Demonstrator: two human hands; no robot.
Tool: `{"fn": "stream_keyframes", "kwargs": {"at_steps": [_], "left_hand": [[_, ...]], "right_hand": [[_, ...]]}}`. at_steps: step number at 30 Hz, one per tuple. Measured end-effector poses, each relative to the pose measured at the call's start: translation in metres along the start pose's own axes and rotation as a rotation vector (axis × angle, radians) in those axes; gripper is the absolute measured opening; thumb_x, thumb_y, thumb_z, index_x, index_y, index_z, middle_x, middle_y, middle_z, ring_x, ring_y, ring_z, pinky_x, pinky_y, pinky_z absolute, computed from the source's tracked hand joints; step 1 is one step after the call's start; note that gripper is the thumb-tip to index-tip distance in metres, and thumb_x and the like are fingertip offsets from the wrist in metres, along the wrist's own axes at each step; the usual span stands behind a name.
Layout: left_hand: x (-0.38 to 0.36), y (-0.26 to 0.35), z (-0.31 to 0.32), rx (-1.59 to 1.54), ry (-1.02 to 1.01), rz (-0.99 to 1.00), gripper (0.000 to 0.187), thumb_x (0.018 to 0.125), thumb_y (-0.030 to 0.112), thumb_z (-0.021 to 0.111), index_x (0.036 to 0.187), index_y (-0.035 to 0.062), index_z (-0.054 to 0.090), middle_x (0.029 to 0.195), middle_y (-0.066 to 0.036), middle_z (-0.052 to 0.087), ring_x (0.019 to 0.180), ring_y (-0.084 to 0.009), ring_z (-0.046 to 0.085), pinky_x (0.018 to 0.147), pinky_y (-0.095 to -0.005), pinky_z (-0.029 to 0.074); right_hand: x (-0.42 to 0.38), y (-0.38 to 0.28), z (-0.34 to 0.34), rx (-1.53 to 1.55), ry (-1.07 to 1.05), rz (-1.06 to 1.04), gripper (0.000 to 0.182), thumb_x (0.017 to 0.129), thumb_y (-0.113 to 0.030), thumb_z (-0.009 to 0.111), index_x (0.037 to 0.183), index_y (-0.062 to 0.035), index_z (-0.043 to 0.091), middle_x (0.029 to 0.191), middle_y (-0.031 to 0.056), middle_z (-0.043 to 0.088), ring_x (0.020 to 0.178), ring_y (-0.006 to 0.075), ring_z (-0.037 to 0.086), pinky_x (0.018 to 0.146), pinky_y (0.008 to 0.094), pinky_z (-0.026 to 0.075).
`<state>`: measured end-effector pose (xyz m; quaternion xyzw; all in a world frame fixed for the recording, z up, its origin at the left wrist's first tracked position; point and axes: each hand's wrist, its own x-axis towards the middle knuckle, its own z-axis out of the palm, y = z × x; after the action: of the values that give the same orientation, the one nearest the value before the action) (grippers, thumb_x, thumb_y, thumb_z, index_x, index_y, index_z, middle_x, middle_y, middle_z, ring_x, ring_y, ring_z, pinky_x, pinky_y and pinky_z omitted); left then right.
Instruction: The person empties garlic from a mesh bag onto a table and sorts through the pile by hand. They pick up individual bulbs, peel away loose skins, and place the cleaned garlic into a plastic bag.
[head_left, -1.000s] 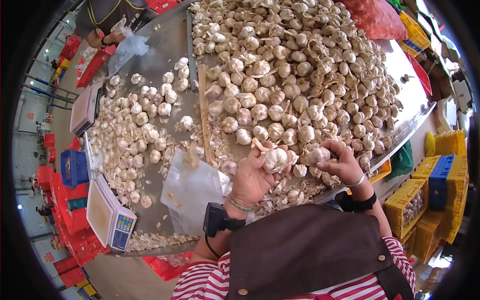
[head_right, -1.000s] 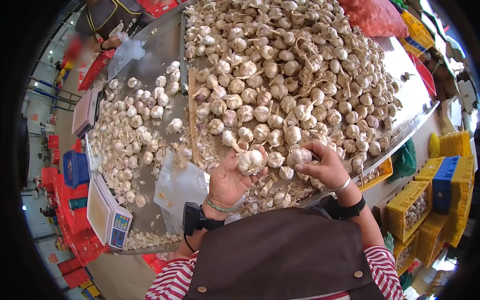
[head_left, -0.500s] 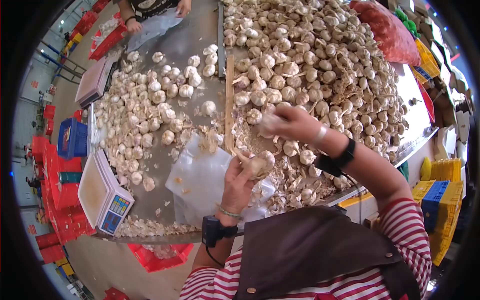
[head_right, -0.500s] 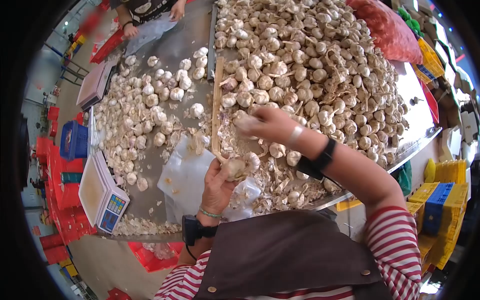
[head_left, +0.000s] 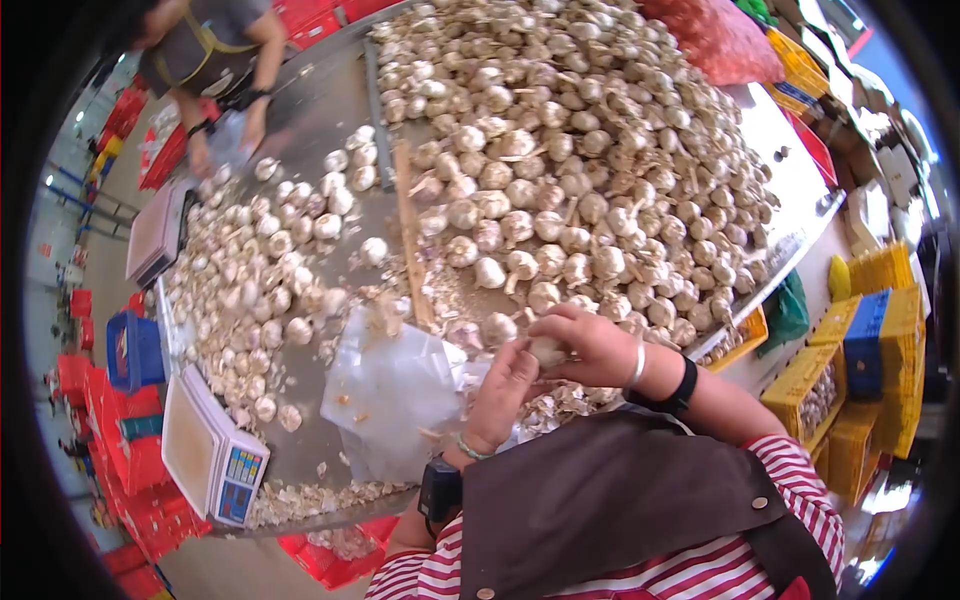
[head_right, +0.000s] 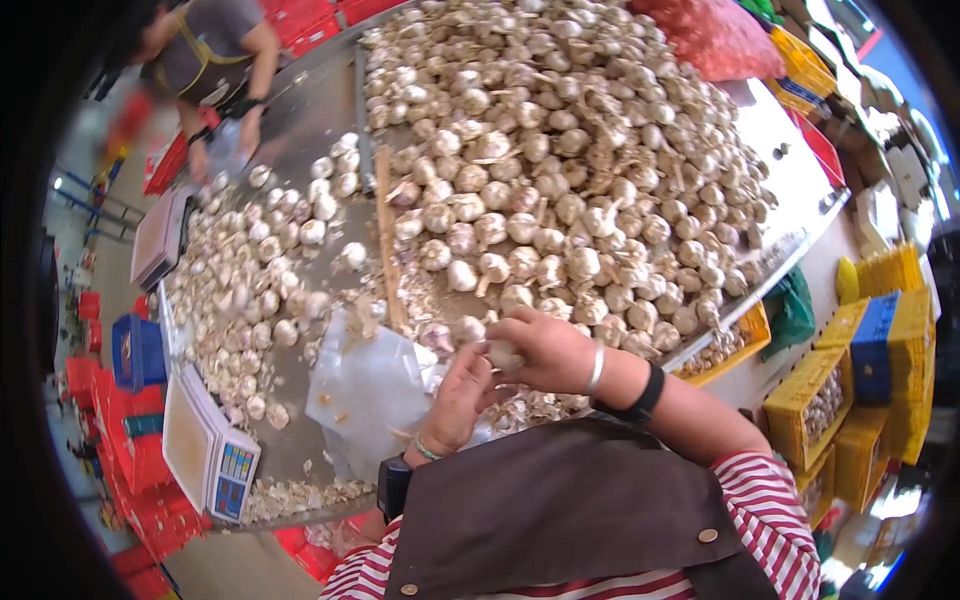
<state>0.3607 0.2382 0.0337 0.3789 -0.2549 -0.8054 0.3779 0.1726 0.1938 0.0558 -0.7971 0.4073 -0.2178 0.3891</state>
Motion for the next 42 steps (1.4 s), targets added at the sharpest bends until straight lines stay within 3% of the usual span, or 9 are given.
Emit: {"fn": "stream_keyframes", "kwargs": {"at_steps": [3,6,10,17,26,31,33,37,42], "left_hand": [[0.021,-0.024,-0.017,0.722,0.121,0.241,0.016,0.09,0.016,0.067,0.099,0.0034,0.063,0.093,-0.002,0.06,0.081,-0.0107,0.059,0.074,-0.0229,0.047],[0.038,-0.013,-0.036,1.489,0.347,0.677,0.036,0.075,0.017,0.074,0.108,0.0085,0.062,0.105,-0.01,0.058,0.099,-0.0302,0.055,0.088,-0.042,0.042],[0.053,-0.007,-0.043,1.731,0.351,0.409,0.043,0.074,0.021,0.074,0.113,0.0112,0.059,0.11,-0.009,0.055,0.106,-0.0302,0.051,0.092,-0.0445,0.037],[0.069,-0.001,-0.049,1.821,0.298,0.47,0.051,0.072,0.024,0.075,0.117,0.0102,0.054,0.102,-0.01,0.059,0.098,-0.0298,0.056,0.088,-0.0434,0.04],[0.069,0.04,-0.017,-0.339,0.172,0.106,0.018,0.092,0.019,0.058,0.103,0.0059,0.061,0.096,-0.011,0.064,0.085,-0.0207,0.065,0.068,-0.0323,0.054],[0.115,0.028,0.001,0.667,0.154,0.057,0.015,0.088,0.02,0.062,0.098,0.0087,0.064,0.098,-0.01,0.065,0.086,-0.0246,0.065,0.07,-0.0367,0.054],[0.127,0.028,0.023,1.593,0.2,0.49,0.02,0.082,0.013,0.062,0.101,0.0075,0.064,0.096,-0.012,0.065,0.087,-0.0285,0.063,0.076,-0.0397,0.053],[0.173,0.014,0.021,1.866,0.106,0.722,0.024,0.077,0.007,0.06,0.101,0.0073,0.063,0.094,-0.013,0.063,0.089,-0.0324,0.06,0.08,-0.041,0.051],[0.206,0.01,0.02,2.08,-0.02,0.362,0.017,0.077,0.009,0.058,0.093,0.0087,0.06,0.095,-0.013,0.062,0.094,-0.0321,0.059,0.08,-0.0421,0.05]], "right_hand": [[-0.073,0.02,-0.029,0.049,0.119,0.282,0.054,0.066,-0.018,0.083,0.114,-0.0072,0.061,0.108,0.0132,0.059,0.099,0.0293,0.061,0.084,0.0371,0.051],[-0.155,0.032,-0.045,0.467,0.376,0.564,0.052,0.069,-0.006,0.083,0.116,-0.0045,0.059,0.105,0.0039,0.06,0.1,0.014,0.058,0.086,0.0292,0.049],[-0.247,0.059,-0.07,0.511,0.737,0.733,0.05,0.072,0.001,0.077,0.117,-0.0051,0.057,0.097,0.0015,0.062,0.087,0.0096,0.061,0.075,0.0241,0.052],[-0.311,0.131,-0.111,-0.911,1.01,0.975,0.066,0.068,-0.015,0.081,0.125,-0.0022,0.052,0.105,0.0159,0.064,0.098,0.0287,0.062,0.089,0.0326,0.048],[-0.096,0.087,-0.128,-0.238,0.347,0.381,0.035,0.077,-0.013,0.072,0.109,-0.0042,0.062,0.102,0.0178,0.064,0.096,0.0347,0.062,0.083,0.0395,0.05],[-0.003,0.097,-0.088,-0.486,0.015,0.378,0.032,0.075,-0.013,0.065,0.107,-0.0068,0.062,0.097,0.016,0.064,0.094,0.0346,0.062,0.081,0.0433,0.051],[0.015,0.104,-0.074,-0.631,-0.123,0.427,0.036,0.074,-0.009,0.066,0.109,-0.0055,0.059,0.099,0.0167,0.063,0.092,0.0342,0.064,0.079,0.0428,0.052],[0.014,0.105,-0.055,-0.59,-0.011,0.429,0.039,0.075,-0.01,0.066,0.112,-0.0058,0.055,0.098,0.0166,0.059,0.094,0.0345,0.063,0.077,0.0435,0.052],[0.009,0.116,-0.065,-0.464,-0.017,0.464,0.051,0.072,-0.011,0.069,0.119,-0.0042,0.053,0.098,0.0179,0.061,0.094,0.0364,0.063,0.08,0.0427,0.051]]}}
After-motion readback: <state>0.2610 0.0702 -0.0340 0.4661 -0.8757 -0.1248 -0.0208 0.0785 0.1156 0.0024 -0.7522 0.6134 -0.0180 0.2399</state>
